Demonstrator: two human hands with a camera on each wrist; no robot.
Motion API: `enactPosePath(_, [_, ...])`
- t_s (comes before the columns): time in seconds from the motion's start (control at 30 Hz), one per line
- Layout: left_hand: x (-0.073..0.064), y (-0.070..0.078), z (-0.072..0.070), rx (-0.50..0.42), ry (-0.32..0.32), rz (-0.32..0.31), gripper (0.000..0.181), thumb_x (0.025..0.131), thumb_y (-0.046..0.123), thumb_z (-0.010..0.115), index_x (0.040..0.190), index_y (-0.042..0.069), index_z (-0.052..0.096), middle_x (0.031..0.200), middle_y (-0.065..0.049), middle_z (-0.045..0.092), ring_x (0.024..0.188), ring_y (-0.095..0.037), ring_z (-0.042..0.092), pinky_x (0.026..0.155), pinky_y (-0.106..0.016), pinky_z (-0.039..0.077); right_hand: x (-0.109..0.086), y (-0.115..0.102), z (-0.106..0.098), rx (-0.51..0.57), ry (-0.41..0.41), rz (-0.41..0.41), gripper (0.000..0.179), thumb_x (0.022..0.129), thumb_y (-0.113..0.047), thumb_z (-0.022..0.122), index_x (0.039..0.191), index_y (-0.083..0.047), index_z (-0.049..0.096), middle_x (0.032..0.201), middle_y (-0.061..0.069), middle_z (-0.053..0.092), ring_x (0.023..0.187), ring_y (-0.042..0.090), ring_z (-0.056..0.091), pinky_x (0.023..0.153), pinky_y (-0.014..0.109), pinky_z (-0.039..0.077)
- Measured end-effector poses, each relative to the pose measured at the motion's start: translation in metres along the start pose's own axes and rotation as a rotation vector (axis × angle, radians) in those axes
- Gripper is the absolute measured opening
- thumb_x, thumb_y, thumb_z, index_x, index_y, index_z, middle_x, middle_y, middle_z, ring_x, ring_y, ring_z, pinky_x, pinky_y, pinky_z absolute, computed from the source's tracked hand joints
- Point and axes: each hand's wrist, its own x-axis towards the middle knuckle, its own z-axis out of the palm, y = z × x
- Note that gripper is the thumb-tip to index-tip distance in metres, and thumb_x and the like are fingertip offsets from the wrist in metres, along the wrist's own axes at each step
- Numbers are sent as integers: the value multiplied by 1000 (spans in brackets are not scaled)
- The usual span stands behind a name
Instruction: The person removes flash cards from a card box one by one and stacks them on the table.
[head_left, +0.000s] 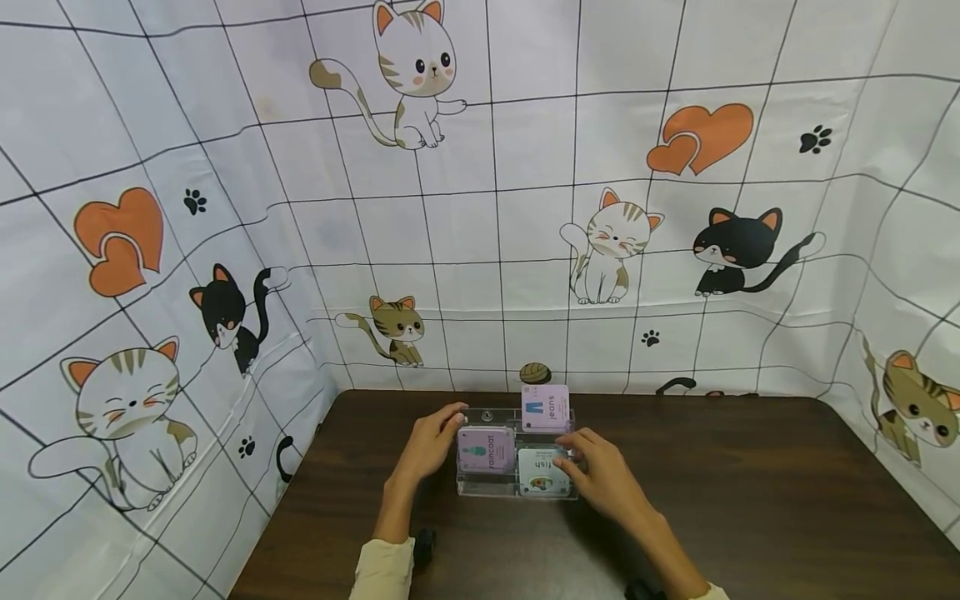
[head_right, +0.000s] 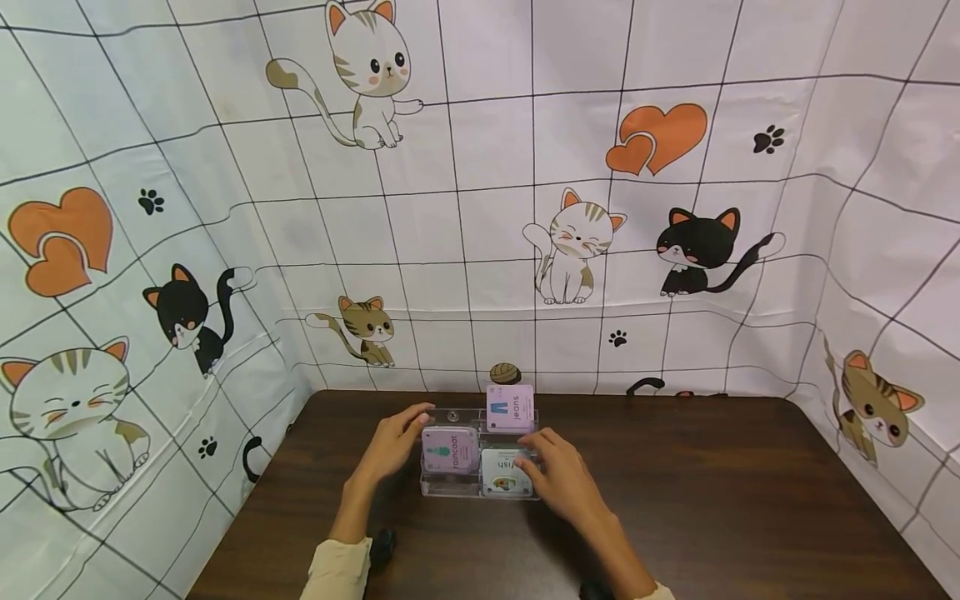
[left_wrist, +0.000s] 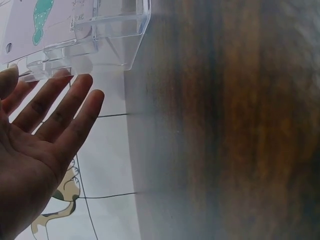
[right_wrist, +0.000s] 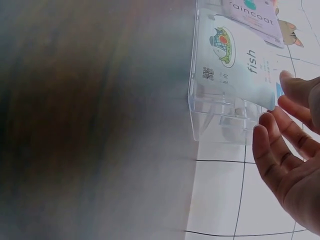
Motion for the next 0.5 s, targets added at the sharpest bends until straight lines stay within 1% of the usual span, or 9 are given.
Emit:
enactPosePath(0.1, [-1,0,1,0,-5,0,37,115,29,52,145,12,66,131,-19,76,114,-35,74,104,-61,55,-1,1,1,-2,4,4,27,89,-11,88,114,-9,79,100,-1,71,87,19,71,72,26,56])
enactPosePath(0.13, [-1,-1,1,6,-2,8,37,115,28,51,145,11,67,131,-19,76,114,-35,74,103,-61,56,-1,1,0,-3,4,2,27,88,-11,88,113,-9,79,99,-1,71,86,19,70,72,26,56])
enactPosePath(0.23, [-1,-1,1,-3,-3,0,37,115,28,52,145,11,67,131,-19,75,113,-35,74,103,-61,55,-1,2,0,-10,-9,-5,26,87,-9,89,112,-10,79,96,-3,72,83,14,68,71,25,56])
enactPosePath(0.37, [-1,1,0,-17,-3,-8,37,115,29,53,145,12,67,131,-19,76,113,-33,74,104,-60,55,-1,2,-1,-8,-40,-19,21,89,-8,87,108,-12,81,92,-4,74,79,4,62,69,24,54])
enactPosePath(0.5, [-1,1,0,-11,-5,-6,37,115,29,52,145,13,67,128,-18,77,107,-30,73,100,-59,56,-2,3,-2,7,-63,-49,17,92,-7,83,108,-12,82,96,0,77,78,1,59,67,23,53])
